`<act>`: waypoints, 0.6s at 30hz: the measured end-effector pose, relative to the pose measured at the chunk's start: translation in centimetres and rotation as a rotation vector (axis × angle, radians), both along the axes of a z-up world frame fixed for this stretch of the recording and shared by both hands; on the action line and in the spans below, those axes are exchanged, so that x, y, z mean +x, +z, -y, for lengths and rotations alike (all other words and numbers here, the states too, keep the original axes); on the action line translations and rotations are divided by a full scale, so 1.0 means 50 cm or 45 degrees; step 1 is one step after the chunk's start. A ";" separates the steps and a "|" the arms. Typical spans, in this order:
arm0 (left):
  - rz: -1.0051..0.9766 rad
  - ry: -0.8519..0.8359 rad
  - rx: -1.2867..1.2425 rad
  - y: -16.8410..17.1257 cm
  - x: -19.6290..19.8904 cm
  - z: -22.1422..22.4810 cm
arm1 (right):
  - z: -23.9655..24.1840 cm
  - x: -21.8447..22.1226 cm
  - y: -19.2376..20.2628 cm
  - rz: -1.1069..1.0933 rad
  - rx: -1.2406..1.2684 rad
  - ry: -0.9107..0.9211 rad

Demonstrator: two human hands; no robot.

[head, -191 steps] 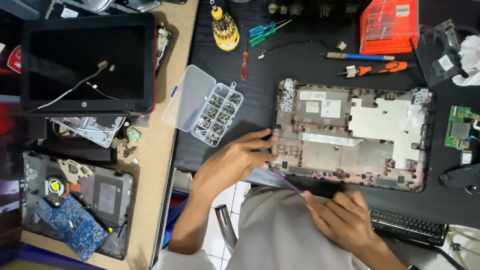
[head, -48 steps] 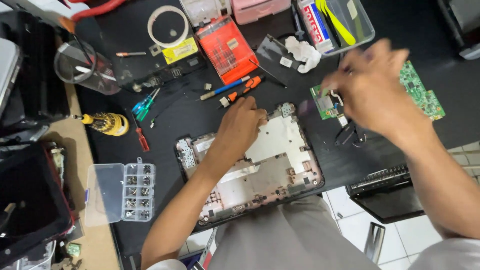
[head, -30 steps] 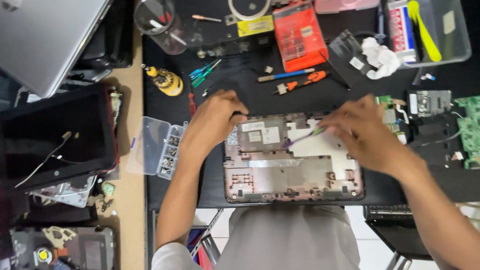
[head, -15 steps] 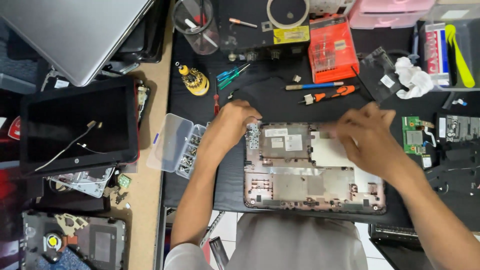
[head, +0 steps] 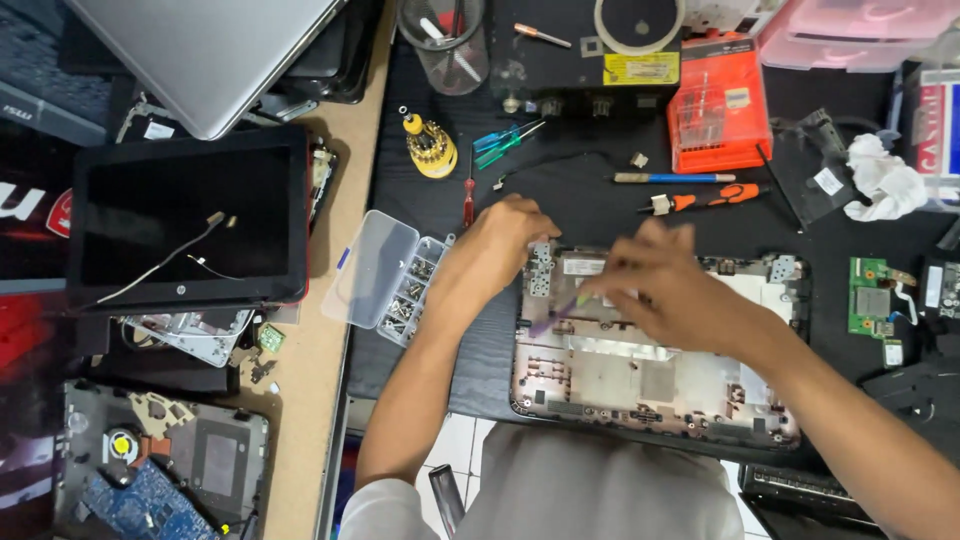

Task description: The person is cleaning the internal chassis of a laptop using a small brush and a prying tool to remove dust and manipulate components.

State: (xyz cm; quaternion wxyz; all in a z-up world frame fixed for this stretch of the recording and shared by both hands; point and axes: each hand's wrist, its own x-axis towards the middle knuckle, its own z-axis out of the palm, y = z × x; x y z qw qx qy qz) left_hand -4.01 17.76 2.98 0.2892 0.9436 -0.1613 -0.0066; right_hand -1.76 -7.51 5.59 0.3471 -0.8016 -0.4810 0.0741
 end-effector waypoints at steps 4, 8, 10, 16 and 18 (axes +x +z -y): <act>-0.008 0.007 0.032 -0.007 0.002 0.001 | 0.010 0.011 -0.024 0.076 0.013 -0.084; -0.003 -0.006 0.074 -0.001 0.004 -0.006 | 0.006 0.003 -0.033 0.050 -0.012 0.042; -0.024 0.003 0.084 -0.006 -0.002 0.003 | 0.012 -0.008 -0.040 0.167 -0.008 -0.034; -0.028 0.004 0.089 -0.007 0.001 0.006 | 0.005 -0.041 -0.004 0.144 -0.023 0.066; -0.039 0.025 0.056 -0.011 0.003 0.001 | 0.017 -0.036 0.004 -0.028 -0.116 0.135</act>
